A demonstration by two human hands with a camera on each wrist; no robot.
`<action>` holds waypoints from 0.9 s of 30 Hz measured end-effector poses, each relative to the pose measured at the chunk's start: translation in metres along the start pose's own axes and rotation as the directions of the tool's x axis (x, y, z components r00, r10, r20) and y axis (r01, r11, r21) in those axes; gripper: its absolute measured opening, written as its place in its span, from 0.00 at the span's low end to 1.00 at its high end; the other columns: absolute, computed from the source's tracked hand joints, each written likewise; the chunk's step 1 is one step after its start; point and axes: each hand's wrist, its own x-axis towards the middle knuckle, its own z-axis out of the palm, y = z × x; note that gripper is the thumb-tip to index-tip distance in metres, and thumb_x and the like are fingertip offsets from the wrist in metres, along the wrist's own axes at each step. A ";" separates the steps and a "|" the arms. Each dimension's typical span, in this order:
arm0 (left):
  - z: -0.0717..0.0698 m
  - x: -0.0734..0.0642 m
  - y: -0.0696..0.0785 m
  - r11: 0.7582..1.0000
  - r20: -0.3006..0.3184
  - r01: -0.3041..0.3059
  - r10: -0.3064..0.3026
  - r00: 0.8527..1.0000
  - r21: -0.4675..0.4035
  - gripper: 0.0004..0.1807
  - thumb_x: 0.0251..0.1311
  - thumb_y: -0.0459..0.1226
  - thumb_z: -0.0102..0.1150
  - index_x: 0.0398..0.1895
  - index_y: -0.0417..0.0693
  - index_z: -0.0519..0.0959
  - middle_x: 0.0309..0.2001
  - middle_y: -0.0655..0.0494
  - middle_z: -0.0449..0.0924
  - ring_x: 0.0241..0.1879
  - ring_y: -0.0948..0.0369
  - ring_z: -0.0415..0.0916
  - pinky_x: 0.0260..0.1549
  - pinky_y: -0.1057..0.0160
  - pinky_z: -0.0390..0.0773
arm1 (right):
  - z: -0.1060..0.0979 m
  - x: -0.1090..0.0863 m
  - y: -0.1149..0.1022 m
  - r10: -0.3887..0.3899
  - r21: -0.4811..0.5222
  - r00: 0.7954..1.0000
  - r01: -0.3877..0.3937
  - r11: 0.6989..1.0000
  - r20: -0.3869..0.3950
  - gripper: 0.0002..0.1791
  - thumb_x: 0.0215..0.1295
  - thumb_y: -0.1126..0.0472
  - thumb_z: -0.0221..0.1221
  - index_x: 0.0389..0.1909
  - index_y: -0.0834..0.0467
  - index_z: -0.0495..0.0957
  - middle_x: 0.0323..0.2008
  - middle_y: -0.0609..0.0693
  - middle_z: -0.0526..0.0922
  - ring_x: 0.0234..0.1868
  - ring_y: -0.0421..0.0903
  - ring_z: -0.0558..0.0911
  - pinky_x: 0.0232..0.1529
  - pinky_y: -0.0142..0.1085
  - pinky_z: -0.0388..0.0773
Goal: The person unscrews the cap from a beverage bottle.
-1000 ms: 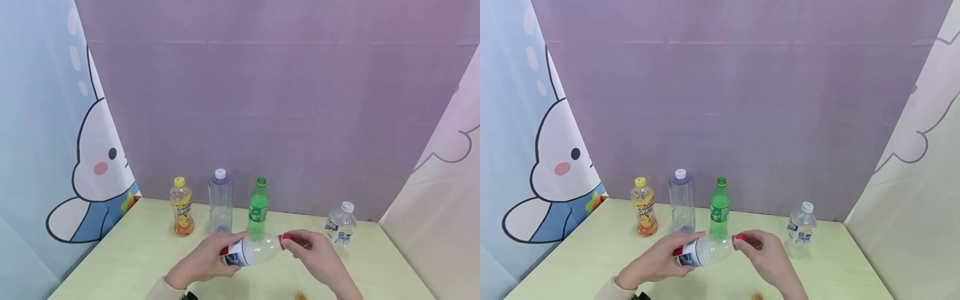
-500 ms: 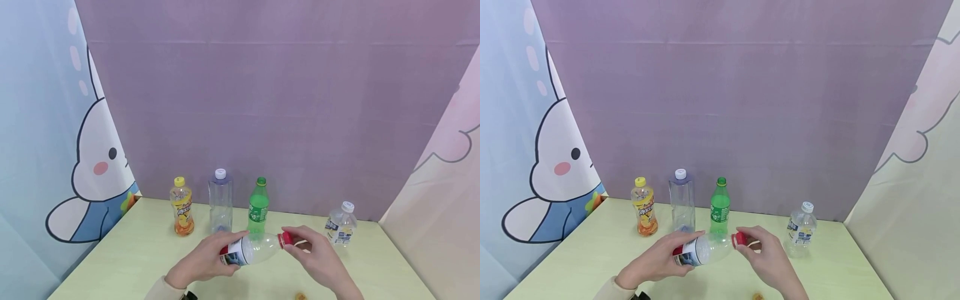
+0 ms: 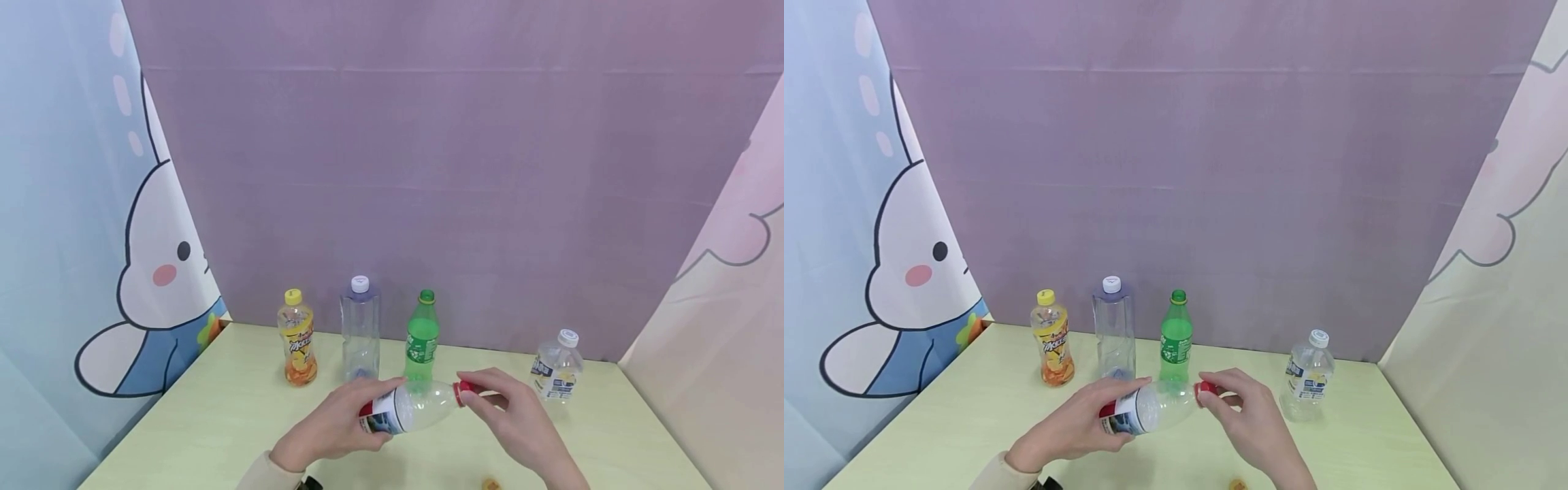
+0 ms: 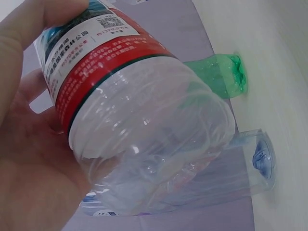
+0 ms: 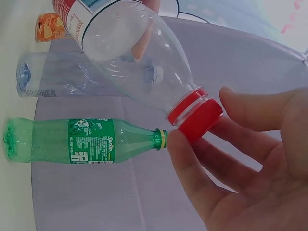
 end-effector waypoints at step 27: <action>0.001 0.000 -0.002 1.000 -0.017 -0.012 0.012 1.000 0.019 0.41 0.55 0.43 0.74 0.74 0.65 0.69 0.58 0.61 0.78 0.51 0.64 0.71 0.50 0.59 0.77 | -0.002 0.000 0.003 -0.073 -0.024 0.997 0.074 0.997 0.009 0.18 0.62 0.69 0.69 0.53 0.56 0.84 0.46 0.46 0.85 0.46 0.43 0.83 0.44 0.33 0.83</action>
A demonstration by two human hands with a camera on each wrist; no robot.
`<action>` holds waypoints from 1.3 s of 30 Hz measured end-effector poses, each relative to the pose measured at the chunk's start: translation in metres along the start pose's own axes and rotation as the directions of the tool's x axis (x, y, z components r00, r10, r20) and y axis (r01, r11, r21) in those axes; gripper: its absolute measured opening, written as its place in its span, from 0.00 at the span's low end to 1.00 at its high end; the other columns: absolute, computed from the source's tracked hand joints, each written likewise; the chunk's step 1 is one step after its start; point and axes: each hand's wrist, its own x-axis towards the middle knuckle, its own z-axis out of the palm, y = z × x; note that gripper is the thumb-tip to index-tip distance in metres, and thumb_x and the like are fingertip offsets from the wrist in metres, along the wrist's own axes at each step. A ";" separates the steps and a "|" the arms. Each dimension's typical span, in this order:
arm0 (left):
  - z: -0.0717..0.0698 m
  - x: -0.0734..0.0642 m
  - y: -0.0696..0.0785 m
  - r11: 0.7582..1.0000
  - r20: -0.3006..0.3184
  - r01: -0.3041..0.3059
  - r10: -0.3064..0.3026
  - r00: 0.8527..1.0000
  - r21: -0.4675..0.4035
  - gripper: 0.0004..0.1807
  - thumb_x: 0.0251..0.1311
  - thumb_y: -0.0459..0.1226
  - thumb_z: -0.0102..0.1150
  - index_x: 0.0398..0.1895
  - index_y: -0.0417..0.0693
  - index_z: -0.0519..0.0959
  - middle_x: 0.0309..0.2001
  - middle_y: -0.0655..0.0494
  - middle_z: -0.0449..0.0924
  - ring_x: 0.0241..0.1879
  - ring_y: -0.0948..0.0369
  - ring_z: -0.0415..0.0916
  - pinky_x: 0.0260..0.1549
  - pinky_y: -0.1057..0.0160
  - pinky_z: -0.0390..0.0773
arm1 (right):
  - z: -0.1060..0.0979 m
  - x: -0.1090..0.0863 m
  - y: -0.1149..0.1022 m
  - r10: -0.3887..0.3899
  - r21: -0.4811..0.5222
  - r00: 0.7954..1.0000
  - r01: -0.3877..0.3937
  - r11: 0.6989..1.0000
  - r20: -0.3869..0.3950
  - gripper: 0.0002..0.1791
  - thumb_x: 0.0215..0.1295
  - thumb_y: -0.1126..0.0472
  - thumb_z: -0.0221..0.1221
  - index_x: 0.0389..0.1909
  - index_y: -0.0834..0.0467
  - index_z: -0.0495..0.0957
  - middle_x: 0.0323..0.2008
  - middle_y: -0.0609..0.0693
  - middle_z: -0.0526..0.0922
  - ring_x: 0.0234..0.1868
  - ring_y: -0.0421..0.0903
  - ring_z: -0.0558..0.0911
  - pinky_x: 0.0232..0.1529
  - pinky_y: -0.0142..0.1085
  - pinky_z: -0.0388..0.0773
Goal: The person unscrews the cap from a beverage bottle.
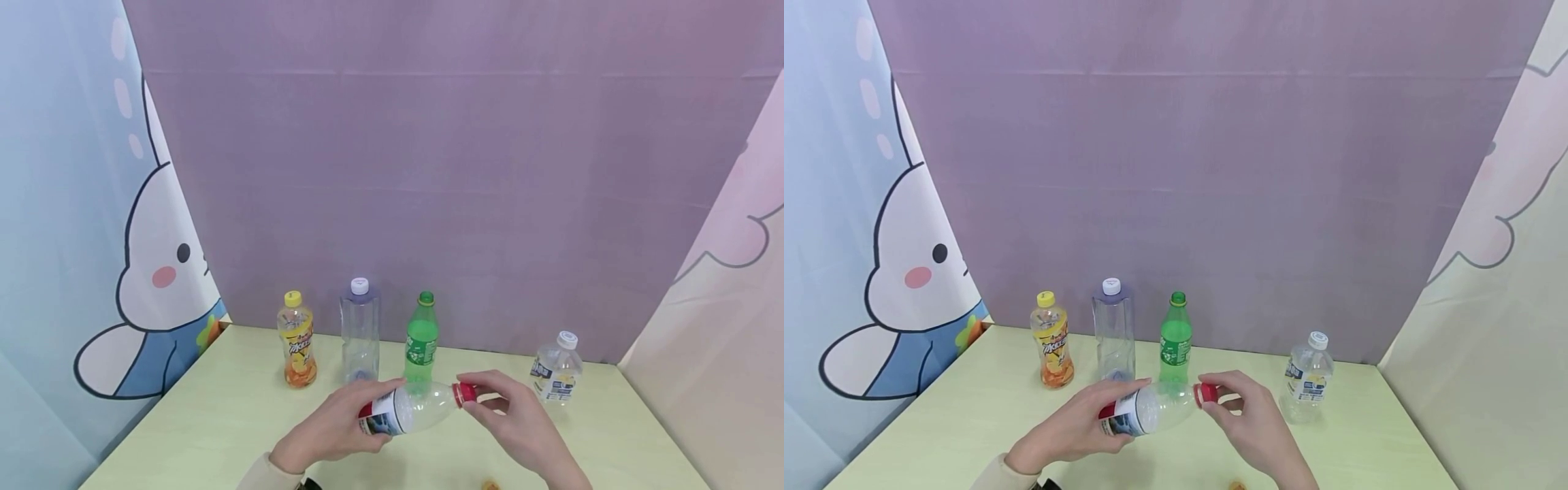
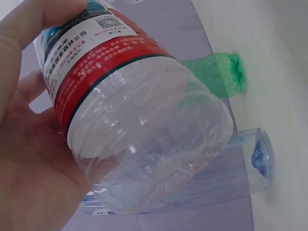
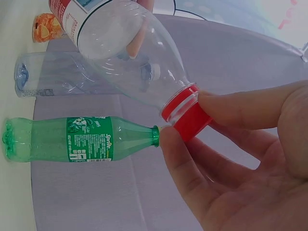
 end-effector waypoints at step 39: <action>0.001 -0.001 0.001 0.999 -0.032 -0.020 0.021 0.999 0.033 0.42 0.54 0.40 0.75 0.74 0.60 0.70 0.58 0.62 0.79 0.51 0.64 0.71 0.51 0.59 0.78 | 0.005 0.002 -0.001 0.155 0.043 0.987 -0.154 0.987 -0.030 0.17 0.65 0.62 0.68 0.54 0.58 0.84 0.46 0.48 0.86 0.43 0.42 0.85 0.45 0.31 0.82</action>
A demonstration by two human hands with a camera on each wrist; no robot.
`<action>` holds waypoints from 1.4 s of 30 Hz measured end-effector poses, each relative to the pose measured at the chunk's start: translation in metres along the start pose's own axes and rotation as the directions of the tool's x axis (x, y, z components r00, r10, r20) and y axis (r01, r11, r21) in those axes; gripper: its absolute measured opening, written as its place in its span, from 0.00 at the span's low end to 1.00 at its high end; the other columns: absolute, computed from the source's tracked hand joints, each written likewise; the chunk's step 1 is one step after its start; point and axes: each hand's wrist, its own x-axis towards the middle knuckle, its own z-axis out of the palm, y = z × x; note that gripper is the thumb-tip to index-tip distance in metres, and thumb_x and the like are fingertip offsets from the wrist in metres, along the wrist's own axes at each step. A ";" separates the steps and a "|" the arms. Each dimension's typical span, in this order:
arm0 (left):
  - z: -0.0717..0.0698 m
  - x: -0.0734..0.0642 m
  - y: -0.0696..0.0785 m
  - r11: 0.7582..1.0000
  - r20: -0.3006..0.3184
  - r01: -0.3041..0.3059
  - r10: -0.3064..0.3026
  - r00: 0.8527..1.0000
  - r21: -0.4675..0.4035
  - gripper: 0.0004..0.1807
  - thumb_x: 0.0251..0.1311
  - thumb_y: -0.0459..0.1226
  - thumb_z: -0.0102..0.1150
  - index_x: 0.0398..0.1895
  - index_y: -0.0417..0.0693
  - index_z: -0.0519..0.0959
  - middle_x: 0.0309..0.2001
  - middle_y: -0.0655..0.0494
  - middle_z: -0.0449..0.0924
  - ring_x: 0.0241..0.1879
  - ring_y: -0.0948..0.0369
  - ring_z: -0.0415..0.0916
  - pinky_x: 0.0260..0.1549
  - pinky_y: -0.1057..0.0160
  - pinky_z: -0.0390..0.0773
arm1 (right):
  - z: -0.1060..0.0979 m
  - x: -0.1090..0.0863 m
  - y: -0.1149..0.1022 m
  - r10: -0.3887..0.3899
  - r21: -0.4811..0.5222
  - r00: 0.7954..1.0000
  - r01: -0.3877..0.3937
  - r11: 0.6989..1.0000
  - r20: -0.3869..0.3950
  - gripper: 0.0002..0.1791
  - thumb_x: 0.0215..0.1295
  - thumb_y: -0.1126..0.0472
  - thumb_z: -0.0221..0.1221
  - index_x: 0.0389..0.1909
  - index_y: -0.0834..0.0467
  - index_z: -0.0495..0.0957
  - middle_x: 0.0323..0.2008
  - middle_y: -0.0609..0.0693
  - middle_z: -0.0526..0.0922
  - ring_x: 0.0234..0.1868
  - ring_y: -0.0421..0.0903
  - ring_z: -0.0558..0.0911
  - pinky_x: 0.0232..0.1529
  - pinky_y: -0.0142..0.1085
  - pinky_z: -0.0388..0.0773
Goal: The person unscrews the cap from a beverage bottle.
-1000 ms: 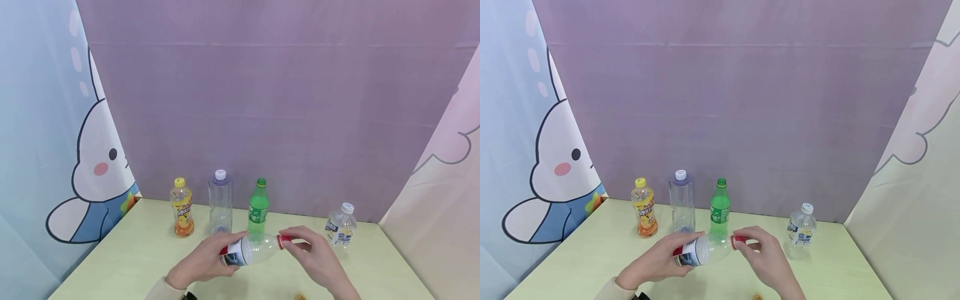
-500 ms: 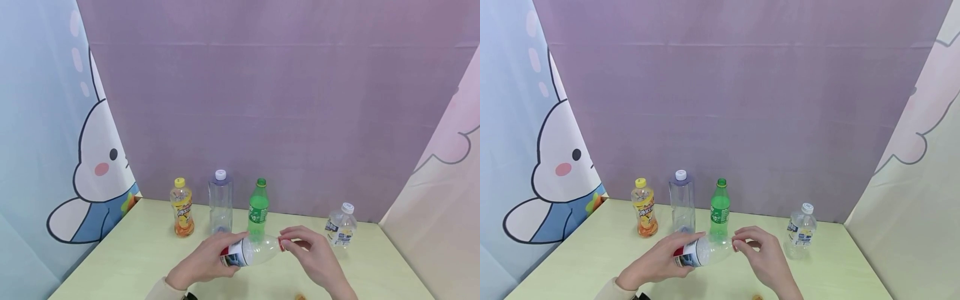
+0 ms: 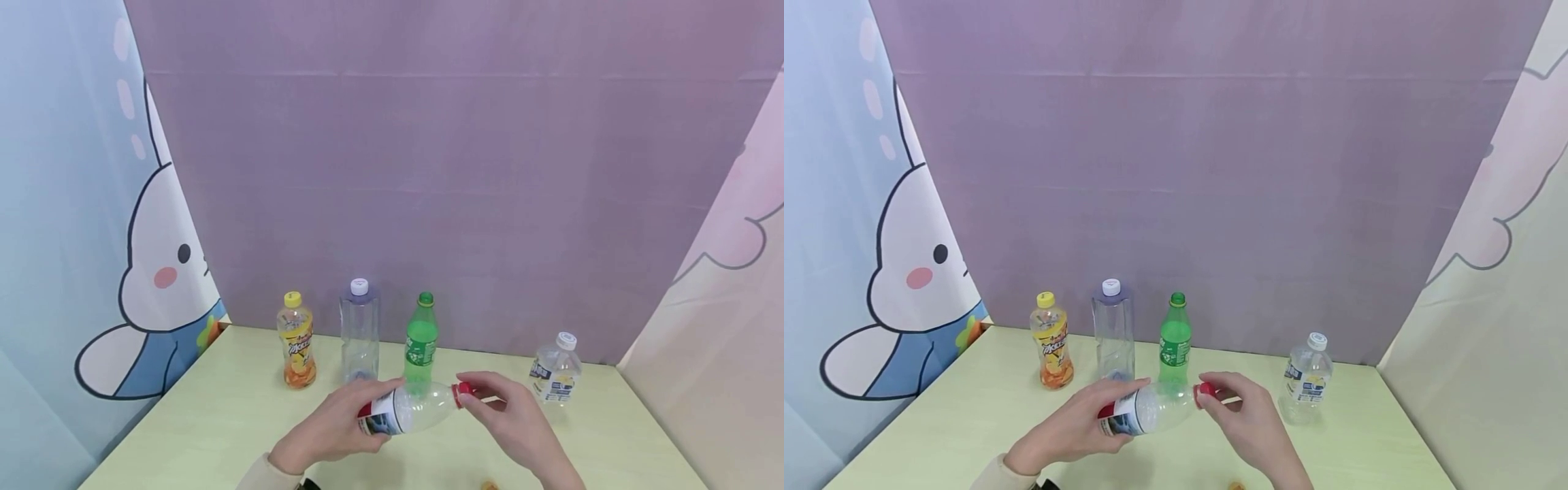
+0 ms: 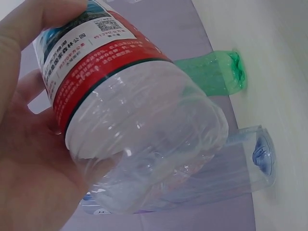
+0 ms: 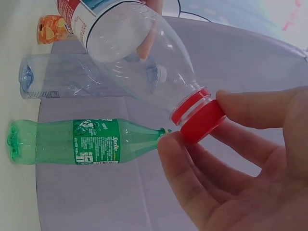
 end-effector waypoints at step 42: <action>-0.004 0.000 0.000 1.000 0.012 0.018 -0.018 1.000 -0.015 0.42 0.55 0.42 0.75 0.74 0.66 0.69 0.55 0.65 0.78 0.50 0.63 0.70 0.50 0.59 0.77 | -0.002 0.000 -0.001 0.010 0.002 1.000 -0.010 1.000 0.007 0.18 0.65 0.59 0.69 0.54 0.58 0.83 0.43 0.46 0.86 0.42 0.42 0.84 0.46 0.33 0.82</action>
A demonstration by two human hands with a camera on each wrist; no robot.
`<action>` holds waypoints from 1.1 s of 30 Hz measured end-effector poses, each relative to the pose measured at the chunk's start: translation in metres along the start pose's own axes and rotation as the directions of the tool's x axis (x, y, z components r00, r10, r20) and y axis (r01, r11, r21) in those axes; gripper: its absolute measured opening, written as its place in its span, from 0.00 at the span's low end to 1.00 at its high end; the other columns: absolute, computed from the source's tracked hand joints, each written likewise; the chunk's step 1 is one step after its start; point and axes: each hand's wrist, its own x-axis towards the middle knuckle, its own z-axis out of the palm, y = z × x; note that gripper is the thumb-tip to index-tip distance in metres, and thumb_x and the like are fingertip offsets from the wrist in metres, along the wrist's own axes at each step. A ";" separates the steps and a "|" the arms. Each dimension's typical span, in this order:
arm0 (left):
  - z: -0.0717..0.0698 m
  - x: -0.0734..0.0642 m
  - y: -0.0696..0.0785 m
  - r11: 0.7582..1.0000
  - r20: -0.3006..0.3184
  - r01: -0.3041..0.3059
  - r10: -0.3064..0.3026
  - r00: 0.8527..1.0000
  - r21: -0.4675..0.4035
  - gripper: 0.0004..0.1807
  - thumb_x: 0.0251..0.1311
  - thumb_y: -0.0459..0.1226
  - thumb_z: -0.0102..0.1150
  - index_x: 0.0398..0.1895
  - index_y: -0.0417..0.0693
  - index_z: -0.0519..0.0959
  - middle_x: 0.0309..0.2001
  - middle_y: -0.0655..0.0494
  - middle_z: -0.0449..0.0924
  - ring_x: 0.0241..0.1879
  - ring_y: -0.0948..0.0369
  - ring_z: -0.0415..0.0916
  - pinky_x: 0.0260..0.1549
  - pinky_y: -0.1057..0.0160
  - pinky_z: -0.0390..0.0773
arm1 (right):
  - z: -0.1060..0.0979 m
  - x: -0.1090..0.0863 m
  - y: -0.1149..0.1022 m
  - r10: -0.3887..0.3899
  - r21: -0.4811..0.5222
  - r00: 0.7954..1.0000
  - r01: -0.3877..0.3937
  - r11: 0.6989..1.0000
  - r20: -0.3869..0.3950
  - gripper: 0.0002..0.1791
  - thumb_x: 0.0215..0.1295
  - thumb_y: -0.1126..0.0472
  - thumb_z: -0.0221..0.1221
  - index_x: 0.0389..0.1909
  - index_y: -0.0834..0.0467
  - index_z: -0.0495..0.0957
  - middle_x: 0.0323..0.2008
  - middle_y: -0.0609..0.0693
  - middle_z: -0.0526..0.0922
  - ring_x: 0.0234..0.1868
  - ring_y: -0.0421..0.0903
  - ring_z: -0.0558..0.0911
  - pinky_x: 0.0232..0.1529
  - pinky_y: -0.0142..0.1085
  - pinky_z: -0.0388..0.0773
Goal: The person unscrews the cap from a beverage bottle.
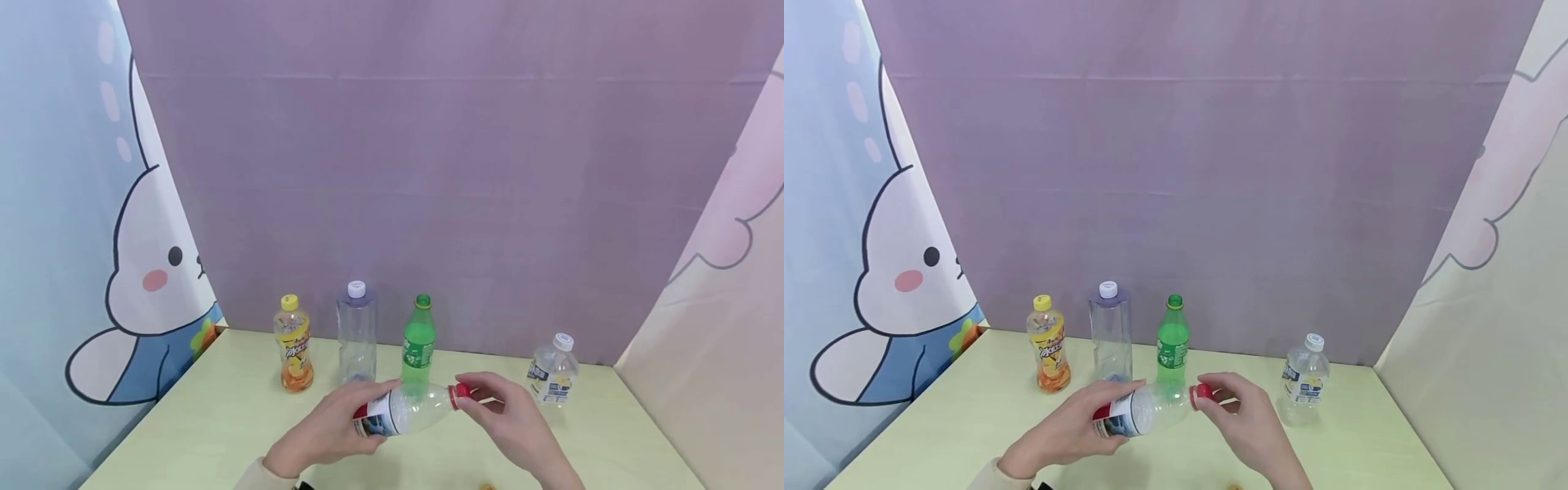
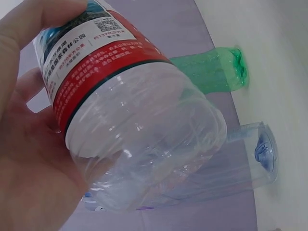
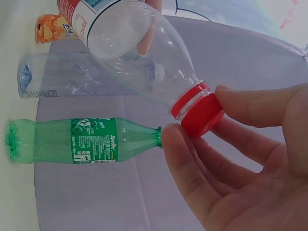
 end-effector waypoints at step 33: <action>-0.002 0.001 -0.003 0.994 0.008 0.081 -0.080 0.997 -0.067 0.42 0.55 0.42 0.75 0.74 0.64 0.68 0.61 0.63 0.76 0.55 0.61 0.72 0.55 0.52 0.78 | -0.003 -0.001 0.001 -0.140 0.018 0.987 0.142 0.990 -0.084 0.20 0.60 0.70 0.70 0.54 0.57 0.83 0.46 0.48 0.85 0.47 0.43 0.84 0.49 0.31 0.81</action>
